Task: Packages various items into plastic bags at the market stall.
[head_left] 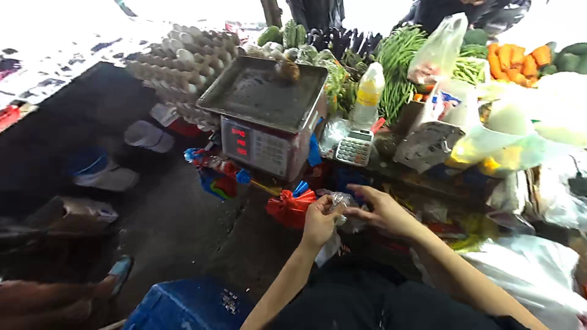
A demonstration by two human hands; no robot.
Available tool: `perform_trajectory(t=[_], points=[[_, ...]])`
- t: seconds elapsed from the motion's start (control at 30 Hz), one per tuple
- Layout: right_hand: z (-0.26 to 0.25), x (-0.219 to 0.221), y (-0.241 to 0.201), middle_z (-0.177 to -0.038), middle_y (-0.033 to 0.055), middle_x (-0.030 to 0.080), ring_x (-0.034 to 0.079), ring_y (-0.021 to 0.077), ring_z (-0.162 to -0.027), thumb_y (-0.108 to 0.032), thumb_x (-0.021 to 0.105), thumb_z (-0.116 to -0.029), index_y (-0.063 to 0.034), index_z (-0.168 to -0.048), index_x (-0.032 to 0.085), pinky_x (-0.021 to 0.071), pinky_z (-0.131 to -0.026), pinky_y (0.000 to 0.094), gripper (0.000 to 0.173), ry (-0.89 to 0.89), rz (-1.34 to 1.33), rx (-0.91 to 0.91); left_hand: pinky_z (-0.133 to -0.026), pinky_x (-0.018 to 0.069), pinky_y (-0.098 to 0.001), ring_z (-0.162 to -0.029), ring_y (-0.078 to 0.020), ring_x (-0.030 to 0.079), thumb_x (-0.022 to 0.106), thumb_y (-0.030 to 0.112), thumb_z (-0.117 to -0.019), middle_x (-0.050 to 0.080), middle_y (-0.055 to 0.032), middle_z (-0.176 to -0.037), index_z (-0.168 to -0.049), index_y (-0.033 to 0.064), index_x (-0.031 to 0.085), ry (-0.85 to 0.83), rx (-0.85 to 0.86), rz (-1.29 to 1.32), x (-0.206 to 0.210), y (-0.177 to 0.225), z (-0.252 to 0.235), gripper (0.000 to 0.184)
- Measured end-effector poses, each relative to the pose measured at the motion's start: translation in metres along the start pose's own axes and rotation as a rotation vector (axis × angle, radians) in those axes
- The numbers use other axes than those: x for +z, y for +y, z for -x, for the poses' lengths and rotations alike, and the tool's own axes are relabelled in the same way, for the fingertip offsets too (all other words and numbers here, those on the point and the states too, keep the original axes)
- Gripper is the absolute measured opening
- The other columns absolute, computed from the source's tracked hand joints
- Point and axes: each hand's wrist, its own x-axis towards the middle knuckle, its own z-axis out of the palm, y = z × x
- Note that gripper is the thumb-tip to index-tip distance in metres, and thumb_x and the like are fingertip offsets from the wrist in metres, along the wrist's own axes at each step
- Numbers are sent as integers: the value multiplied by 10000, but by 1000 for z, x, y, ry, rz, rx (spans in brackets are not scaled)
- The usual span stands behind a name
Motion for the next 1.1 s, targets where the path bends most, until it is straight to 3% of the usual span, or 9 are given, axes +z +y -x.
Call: perform_trajectory(t=[0.13,0.37,0.53,0.6,0.73,0.83,0.93,1.03,1.1], points=[[-44,2,-9,-805,-40,705,632,-11,-712,-176,634,-998,-62,-981,746,541,-691,199,161,132,-375,-71,-813,599,-287,-839,-90,694,531,48,-1029,716,-15,-916,-1098,-1,656,16,124,171,-30,24,-4,151],[-50,2,-66,-851,9,752,730,89,-794,-157,281,-1083,-123,-1001,664,624,-735,286,394,-115,-1404,218,-851,574,-184,-923,43,694,326,35,-1053,751,137,-978,-1141,142,662,8,143,489,-61,57,14,363],[-46,6,-63,-741,-168,692,621,-82,-665,-87,393,-1010,-248,-837,661,533,-629,151,357,-474,-921,49,-835,574,-217,-944,-38,706,564,171,-1035,756,37,-1061,-1163,222,746,-281,227,822,-73,50,-2,228],[-66,-9,-53,-775,-189,695,625,-94,-716,-152,453,-1046,-257,-848,714,543,-689,153,345,-345,-821,-148,-703,569,-169,-807,-4,703,572,183,-1027,767,51,-965,-1141,230,763,-328,231,825,-81,53,-9,227],[-109,-29,-31,-596,-151,544,489,-73,-531,-263,641,-1006,-158,-748,653,412,-515,140,279,-202,-491,-282,-649,560,-156,-727,-35,709,506,134,-1044,757,21,-881,-1179,172,738,-468,215,1027,-77,52,-14,272],[-117,-23,-23,-682,-111,599,523,-63,-594,-276,706,-965,-94,-880,695,450,-571,142,202,-100,-329,-349,-665,586,-175,-779,-37,720,508,294,-1063,771,16,-943,-1149,205,741,-230,162,787,-64,55,-15,264],[-116,-16,-17,-863,-20,713,651,31,-810,-279,674,-984,-68,-1002,730,555,-799,251,219,135,-138,-497,-871,577,-271,-996,-71,680,546,678,-945,710,9,-1114,-1301,87,577,-110,129,335,-58,54,-24,691],[-113,-18,-22,-905,-1,730,681,58,-879,-188,619,-1006,-42,-1015,725,573,-851,281,181,236,-156,-503,-781,589,-285,-838,-75,681,693,208,-889,713,-1,-923,-1081,22,658,4,190,127,-50,50,-42,270],[-111,-21,-29,-859,-13,712,685,40,-797,-138,580,-1030,-17,-1007,678,593,-758,236,158,253,-339,-399,-856,603,-305,-931,-94,705,761,51,-811,735,-37,-1013,-1164,-19,642,68,240,85,-47,51,-44,378]])
